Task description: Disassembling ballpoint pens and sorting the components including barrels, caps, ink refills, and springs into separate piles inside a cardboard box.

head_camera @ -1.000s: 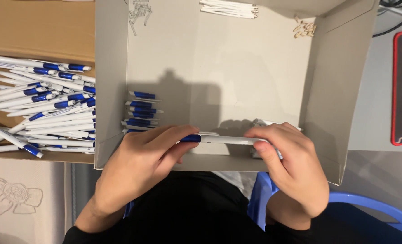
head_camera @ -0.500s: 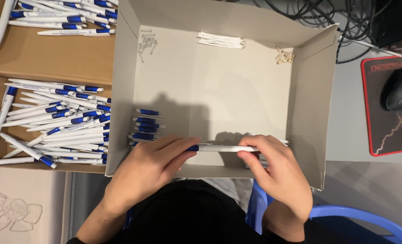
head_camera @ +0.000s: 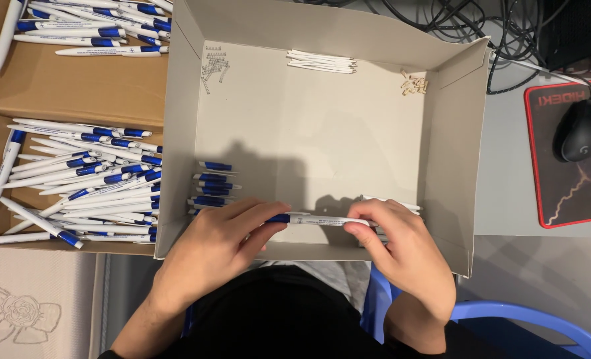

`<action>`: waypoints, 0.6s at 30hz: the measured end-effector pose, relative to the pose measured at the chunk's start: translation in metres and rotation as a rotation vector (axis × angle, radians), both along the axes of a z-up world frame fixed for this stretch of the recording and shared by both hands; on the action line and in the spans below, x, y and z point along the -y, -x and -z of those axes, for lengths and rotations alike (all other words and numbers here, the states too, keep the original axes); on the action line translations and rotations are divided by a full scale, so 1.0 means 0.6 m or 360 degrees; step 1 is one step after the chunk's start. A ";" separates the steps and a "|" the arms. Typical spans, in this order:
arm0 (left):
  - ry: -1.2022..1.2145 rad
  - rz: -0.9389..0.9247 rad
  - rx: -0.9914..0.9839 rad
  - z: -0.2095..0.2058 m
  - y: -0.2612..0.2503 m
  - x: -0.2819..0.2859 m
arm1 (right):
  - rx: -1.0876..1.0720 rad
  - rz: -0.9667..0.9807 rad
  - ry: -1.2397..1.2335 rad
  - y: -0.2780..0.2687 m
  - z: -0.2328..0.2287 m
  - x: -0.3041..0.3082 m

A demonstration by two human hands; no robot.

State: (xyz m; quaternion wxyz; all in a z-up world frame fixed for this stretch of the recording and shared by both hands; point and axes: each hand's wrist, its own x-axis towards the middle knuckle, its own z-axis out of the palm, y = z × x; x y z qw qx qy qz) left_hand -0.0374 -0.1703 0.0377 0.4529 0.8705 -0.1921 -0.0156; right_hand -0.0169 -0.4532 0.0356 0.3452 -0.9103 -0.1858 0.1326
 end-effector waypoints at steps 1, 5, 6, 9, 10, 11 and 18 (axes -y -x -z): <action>0.0001 0.0001 0.0002 0.000 0.000 0.000 | 0.0002 0.0001 0.0001 0.001 0.000 0.000; 0.0002 0.0000 0.0016 -0.003 -0.001 0.001 | -0.0081 0.0056 0.0028 0.002 -0.003 0.001; 0.0006 -0.0002 0.0020 -0.003 -0.001 0.001 | -0.0083 0.0055 0.0024 0.001 -0.004 0.000; 0.0019 -0.0004 -0.0045 -0.008 -0.001 0.001 | 0.0050 -0.0076 -0.0044 -0.003 0.002 0.002; 0.0018 -0.0003 -0.0045 -0.008 0.000 0.001 | 0.0050 -0.0075 -0.0044 -0.003 0.002 0.002; 0.0016 0.0009 -0.0043 -0.009 0.000 0.000 | 0.0082 -0.0099 -0.0056 -0.003 0.003 0.002; 0.0004 0.0027 -0.0015 -0.005 -0.001 0.001 | -0.0078 0.0020 0.0068 0.002 -0.002 0.002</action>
